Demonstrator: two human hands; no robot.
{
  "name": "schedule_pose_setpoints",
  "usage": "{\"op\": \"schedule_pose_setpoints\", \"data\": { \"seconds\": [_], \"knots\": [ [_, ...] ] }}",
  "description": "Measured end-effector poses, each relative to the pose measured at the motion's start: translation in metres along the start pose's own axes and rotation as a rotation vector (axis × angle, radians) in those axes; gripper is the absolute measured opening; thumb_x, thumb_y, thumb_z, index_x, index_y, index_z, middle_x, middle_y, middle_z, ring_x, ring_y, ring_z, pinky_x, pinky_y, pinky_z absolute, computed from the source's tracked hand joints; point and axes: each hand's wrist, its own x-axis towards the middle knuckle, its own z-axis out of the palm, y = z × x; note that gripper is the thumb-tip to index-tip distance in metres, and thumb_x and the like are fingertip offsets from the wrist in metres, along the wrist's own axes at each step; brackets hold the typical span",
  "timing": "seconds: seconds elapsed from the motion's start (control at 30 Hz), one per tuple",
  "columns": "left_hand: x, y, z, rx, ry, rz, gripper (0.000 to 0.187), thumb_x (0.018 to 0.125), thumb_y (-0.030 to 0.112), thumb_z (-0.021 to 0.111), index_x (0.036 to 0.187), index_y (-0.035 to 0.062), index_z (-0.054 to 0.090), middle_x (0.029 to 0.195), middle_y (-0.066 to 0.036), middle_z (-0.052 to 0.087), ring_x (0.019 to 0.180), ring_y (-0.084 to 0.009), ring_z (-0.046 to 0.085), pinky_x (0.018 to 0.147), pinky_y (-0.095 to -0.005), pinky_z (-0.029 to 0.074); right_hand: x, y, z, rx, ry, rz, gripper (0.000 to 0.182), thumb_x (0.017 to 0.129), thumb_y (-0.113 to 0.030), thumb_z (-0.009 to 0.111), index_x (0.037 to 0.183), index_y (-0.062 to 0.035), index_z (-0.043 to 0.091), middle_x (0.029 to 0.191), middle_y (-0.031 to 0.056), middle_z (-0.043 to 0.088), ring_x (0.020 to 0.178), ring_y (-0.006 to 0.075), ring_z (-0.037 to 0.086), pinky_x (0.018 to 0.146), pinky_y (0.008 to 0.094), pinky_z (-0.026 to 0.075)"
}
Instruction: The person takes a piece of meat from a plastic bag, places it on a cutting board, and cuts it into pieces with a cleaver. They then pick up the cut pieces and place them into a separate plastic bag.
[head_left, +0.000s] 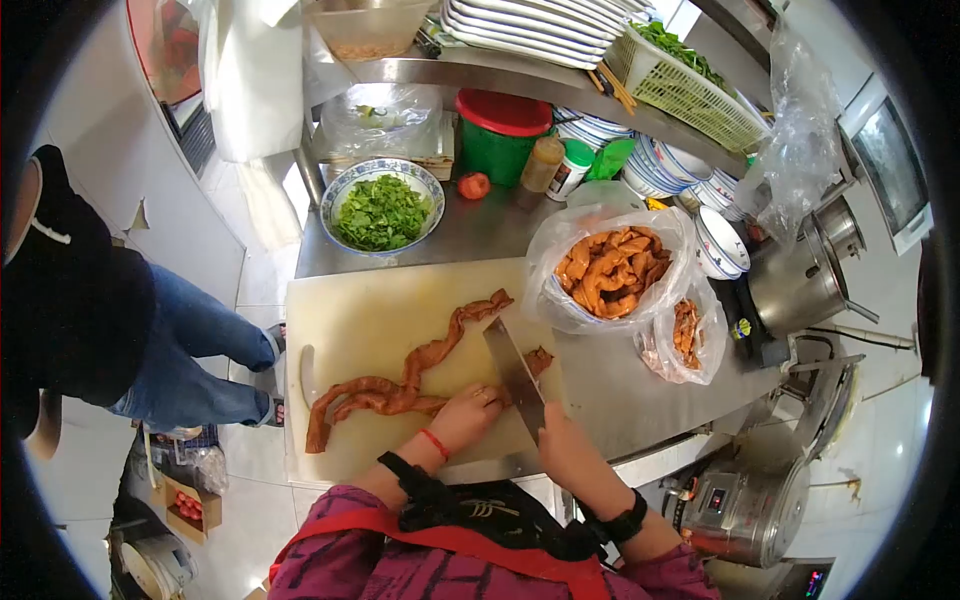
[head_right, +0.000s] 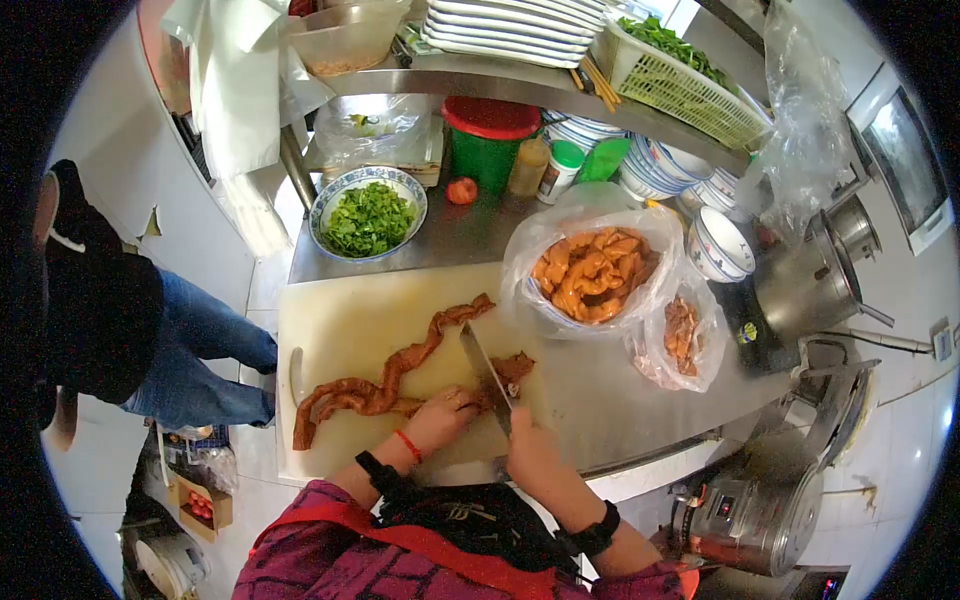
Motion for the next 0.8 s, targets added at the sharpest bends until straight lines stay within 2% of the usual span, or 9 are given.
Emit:
{"op": "schedule_pose_setpoints", "data": {
  "seconds": [0.1,0.33,0.4,0.43,0.5,0.6,0.63,0.7,0.8],
  "knots": [
    [0.002,0.006,0.002,0.034,0.005,-0.069,0.017,0.070,0.007,0.051,0.084,0.0033,0.060,0.091,-0.009,0.054,0.089,-0.0269,0.053,0.081,-0.0340,0.045,-0.013,-0.002,-0.008,-0.108,-0.098,-0.008,0.019,0.078,0.000,0.043,0.096,0.0020,0.037,0.078,0.0307,0.057,0.076,0.0481,0.056,0.067,0.0540,0.043],
    [0.003,0.006,-0.009,-0.022,-0.054,-0.088,0.015,0.070,0.007,0.051,0.082,0.0026,0.059,0.091,-0.011,0.054,0.091,-0.0275,0.052,0.081,-0.0342,0.046,-0.001,-0.006,-0.004,-0.085,-0.250,0.066,0.020,0.077,0.000,0.045,0.095,0.0010,0.036,0.077,0.0298,0.057,0.077,0.0476,0.056,0.066,0.0541,0.043],
    [0.005,0.008,-0.009,-0.060,-0.087,-0.131,0.014,0.070,0.009,0.052,0.081,0.0025,0.059,0.091,-0.011,0.054,0.091,-0.0277,0.053,0.081,-0.0344,0.046,0.022,-0.002,0.014,0.016,-0.063,-0.035,0.020,0.077,0.001,0.045,0.096,0.0011,0.036,0.077,0.0300,0.056,0.076,0.0488,0.055,0.066,0.0544,0.042],
    [0.006,0.008,-0.006,-0.056,-0.081,-0.132,0.014,0.070,0.009,0.052,0.081,0.0025,0.059,0.091,-0.011,0.054,0.091,-0.0277,0.053,0.081,-0.0344,0.046,0.031,0.002,0.017,0.013,-0.062,-0.041,0.020,0.077,0.001,0.045,0.096,0.0011,0.036,0.077,0.0300,0.056,0.076,0.0488,0.055,0.066,0.0544,0.042],
    [0.003,0.005,-0.008,-0.100,-0.013,-0.103,0.013,0.070,0.010,0.055,0.081,0.0030,0.058,0.091,-0.010,0.054,0.091,-0.0275,0.054,0.080,-0.0347,0.047,0.039,0.006,0.025,0.128,0.068,-0.035,0.022,0.081,-0.005,0.048,0.098,0.0015,0.035,0.071,0.0293,0.054,0.072,0.0491,0.052,0.062,0.0539,0.041],
    [-0.002,0.007,-0.027,-0.139,0.122,-0.090,0.013,0.070,0.010,0.059,0.081,0.0039,0.058,0.089,-0.009,0.054,0.090,-0.0270,0.054,0.078,-0.0353,0.047,0.018,0.009,0.008,0.074,0.158,-0.101,0.023,0.082,-0.006,0.049,0.099,0.0012,0.036,0.071,0.0289,0.054,0.070,0.0492,0.052,0.060,0.0538,0.041],
    [-0.005,0.007,-0.033,-0.145,0.110,-0.094,0.013,0.070,0.010,0.059,0.081,0.0039,0.058,0.089,-0.009,0.054,0.090,-0.0270,0.054,0.078,-0.0353,0.047,0.008,0.005,0.002,0.082,0.151,-0.091,0.023,0.082,-0.006,0.049,0.099,0.0012,0.036,0.071,0.0289,0.054,0.070,0.0492,0.052,0.060,0.0538,0.041],
    [-0.007,0.004,-0.043,-0.091,-0.094,-0.099,0.012,0.074,0.009,0.061,0.084,0.0037,0.059,0.091,-0.011,0.056,0.093,-0.0308,0.053,0.080,-0.0375,0.047,-0.006,-0.002,-0.008,0.058,-0.011,-0.031,0.015,0.079,0.000,0.043,0.092,0.0011,0.036,0.072,0.0287,0.056,0.071,0.0486,0.054,0.064,0.0543,0.042],
    [-0.006,-0.002,-0.033,-0.095,-0.113,-0.094,0.012,0.073,0.009,0.061,0.084,0.0037,0.059,0.092,-0.011,0.056,0.091,-0.0303,0.053,0.079,-0.0373,0.047,-0.015,0.000,-0.006,-0.017,-0.103,-0.047,0.016,0.078,-0.001,0.043,0.092,0.0012,0.036,0.073,0.0288,0.056,0.071,0.0484,0.055,0.065,0.0548,0.042]
  ]
}}
